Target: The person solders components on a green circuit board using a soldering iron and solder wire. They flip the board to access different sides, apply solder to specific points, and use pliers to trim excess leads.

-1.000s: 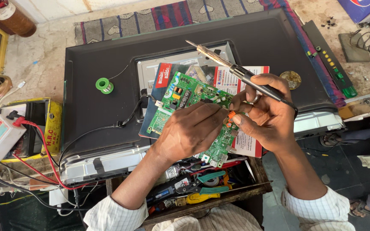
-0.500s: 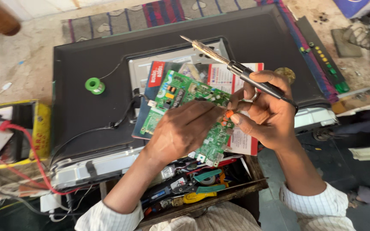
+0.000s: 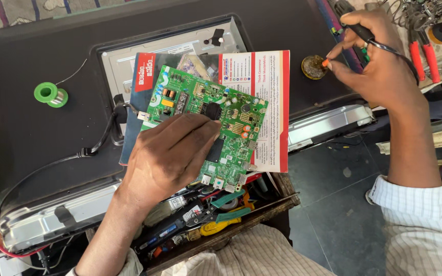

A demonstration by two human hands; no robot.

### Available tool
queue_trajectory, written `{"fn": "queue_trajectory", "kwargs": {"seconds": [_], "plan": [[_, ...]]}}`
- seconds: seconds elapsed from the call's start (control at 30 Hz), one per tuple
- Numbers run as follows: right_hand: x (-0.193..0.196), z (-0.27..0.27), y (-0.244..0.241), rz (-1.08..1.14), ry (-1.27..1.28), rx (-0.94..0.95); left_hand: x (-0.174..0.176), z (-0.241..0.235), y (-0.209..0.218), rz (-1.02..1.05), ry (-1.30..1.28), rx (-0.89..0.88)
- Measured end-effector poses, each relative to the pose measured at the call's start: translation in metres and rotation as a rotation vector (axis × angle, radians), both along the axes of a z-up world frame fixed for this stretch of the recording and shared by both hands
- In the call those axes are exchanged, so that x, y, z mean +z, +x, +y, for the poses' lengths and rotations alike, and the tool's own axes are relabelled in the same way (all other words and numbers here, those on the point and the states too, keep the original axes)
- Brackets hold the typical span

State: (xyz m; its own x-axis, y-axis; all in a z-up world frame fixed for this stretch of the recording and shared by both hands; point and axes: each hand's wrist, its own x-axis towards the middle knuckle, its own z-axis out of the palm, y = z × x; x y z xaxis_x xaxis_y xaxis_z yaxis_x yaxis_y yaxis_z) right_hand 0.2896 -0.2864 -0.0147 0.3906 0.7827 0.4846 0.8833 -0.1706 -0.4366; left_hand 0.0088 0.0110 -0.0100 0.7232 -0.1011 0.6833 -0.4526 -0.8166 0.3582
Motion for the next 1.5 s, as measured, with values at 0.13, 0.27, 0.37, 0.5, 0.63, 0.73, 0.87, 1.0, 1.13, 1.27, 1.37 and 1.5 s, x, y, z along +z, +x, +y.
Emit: {"fn": "queue_trajectory", "kwargs": {"seconds": [0.13,0.27,0.37,0.5,0.63,0.73,0.87,1.0,1.13,1.27,1.37,1.5], "plan": [[-0.004,-0.003,0.006,0.064,-0.058,-0.025,-0.003,0.0,0.0,0.021,0.019,-0.008],[-0.006,-0.001,0.01,0.062,-0.092,-0.019,-0.003,0.002,-0.002,0.022,0.032,-0.004],[-0.008,-0.001,0.01,0.054,-0.117,-0.018,-0.004,0.002,-0.001,0.033,0.029,-0.007],[-0.007,-0.002,0.01,0.069,-0.108,-0.029,-0.005,0.001,-0.003,0.052,0.026,-0.032],[-0.007,0.0,0.008,0.06,-0.085,-0.025,-0.003,-0.001,-0.006,0.076,0.044,-0.066],[-0.007,0.002,0.007,0.056,-0.085,-0.028,0.0,-0.006,-0.01,0.164,0.05,-0.11],[-0.006,0.0,0.009,0.013,-0.05,-0.02,0.003,-0.01,-0.024,0.285,0.086,-0.146],[-0.008,0.001,0.01,0.151,0.03,0.02,-0.003,-0.017,-0.031,0.333,0.13,-0.167],[-0.008,0.002,0.01,0.149,0.016,0.023,-0.014,-0.025,-0.035,0.342,0.179,-0.135],[-0.008,0.004,0.005,0.185,-0.012,-0.079,-0.023,-0.031,-0.037,0.338,0.241,-0.075],[-0.005,0.007,0.0,0.174,0.003,-0.057,-0.029,-0.032,-0.037,0.285,0.343,-0.005],[0.009,0.011,-0.011,0.27,0.072,0.056,-0.032,-0.033,-0.033,0.207,0.388,0.016]]}}
